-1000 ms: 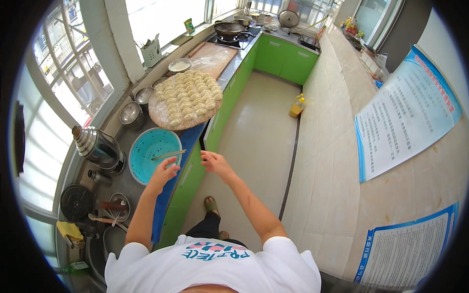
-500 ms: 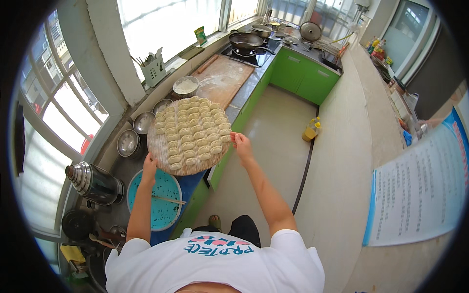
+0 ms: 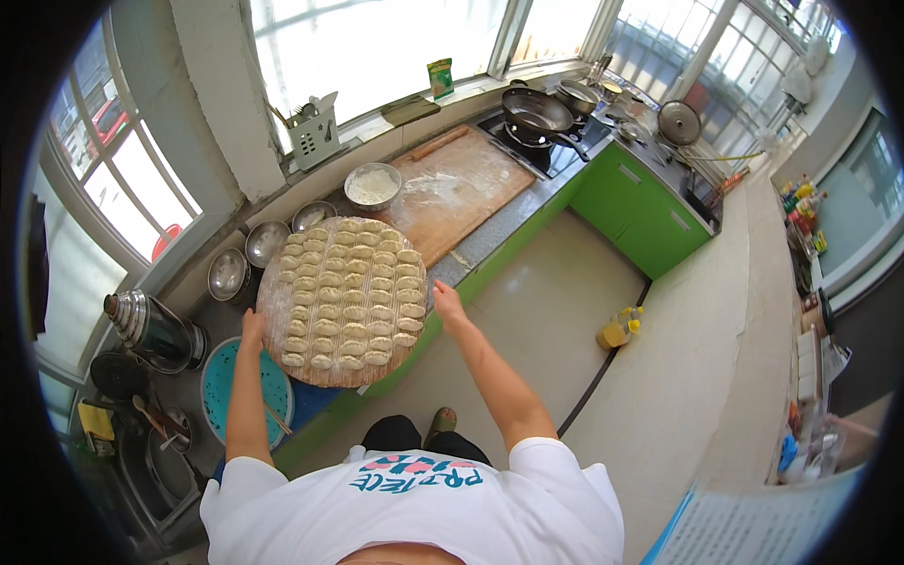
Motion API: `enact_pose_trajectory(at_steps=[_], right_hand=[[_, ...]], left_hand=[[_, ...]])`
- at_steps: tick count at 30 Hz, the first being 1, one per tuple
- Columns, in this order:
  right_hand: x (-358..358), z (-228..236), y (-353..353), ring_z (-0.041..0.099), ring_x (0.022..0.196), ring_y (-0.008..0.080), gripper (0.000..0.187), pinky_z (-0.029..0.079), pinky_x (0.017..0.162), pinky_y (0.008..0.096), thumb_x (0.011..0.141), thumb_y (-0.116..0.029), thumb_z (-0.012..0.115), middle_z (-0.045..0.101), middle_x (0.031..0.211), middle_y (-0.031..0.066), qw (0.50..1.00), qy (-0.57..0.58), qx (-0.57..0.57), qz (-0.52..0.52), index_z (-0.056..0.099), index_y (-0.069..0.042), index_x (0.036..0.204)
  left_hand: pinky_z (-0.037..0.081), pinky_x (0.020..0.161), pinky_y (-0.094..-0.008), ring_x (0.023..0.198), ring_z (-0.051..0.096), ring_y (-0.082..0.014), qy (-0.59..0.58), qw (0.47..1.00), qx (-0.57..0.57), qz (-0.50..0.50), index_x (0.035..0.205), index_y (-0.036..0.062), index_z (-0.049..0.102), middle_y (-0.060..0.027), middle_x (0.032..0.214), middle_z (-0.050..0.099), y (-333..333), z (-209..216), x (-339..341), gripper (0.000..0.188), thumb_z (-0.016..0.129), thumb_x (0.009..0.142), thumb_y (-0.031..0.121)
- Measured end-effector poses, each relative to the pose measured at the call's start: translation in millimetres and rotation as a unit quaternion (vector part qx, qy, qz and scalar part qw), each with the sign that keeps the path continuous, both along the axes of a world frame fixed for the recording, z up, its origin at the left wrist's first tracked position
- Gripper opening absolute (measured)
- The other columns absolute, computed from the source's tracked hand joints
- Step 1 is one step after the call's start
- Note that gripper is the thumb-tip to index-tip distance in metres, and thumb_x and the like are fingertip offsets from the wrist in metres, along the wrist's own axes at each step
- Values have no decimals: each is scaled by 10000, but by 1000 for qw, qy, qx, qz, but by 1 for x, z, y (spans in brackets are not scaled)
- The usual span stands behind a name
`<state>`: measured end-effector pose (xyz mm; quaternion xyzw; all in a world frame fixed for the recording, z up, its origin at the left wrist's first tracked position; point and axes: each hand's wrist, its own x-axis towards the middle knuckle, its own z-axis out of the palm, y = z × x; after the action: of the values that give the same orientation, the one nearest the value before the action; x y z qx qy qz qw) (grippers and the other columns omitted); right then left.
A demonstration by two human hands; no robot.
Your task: The person carries a large round tray filled with raw dumplings to the stove and places them into a pot of boiling water. They then use a ladle to stir the dumplings in the pot to prevent sticking.
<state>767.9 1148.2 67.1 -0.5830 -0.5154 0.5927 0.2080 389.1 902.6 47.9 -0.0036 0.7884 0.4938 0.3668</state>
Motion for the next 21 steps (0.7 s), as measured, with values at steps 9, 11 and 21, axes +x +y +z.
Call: enact_pose_trajectory(at_steps=[9, 11, 21], right_hand=[[-10, -1, 19, 582, 942, 161, 316, 505, 806, 336, 946, -37, 452, 600, 1059, 36, 974, 122, -179, 70, 511, -55, 1256], [-7, -4, 21, 567, 984, 157, 288, 500, 832, 345, 937, -22, 473, 585, 1070, 27, 973, 127, -175, 80, 516, -66, 1218], [38, 23, 54, 553, 1055, 155, 280, 479, 898, 351, 941, -26, 465, 554, 1166, 47, 946, 278, -140, 88, 444, -68, 1217]], left_hand=[[488, 808, -366, 953, 597, -225, 38, 999, 3, -16, 1203, -75, 531, -152, 1096, 624, -11, -33, -14, 303, 467, 923, 23], [483, 830, -352, 967, 596, -217, 30, 997, 65, 20, 1203, -66, 533, -145, 1117, 618, -16, -45, -16, 307, 470, 906, -18], [468, 896, -321, 998, 595, -199, 23, 976, 210, 51, 1215, -51, 527, -127, 1150, 609, 20, 19, 15, 350, 450, 876, -85]])
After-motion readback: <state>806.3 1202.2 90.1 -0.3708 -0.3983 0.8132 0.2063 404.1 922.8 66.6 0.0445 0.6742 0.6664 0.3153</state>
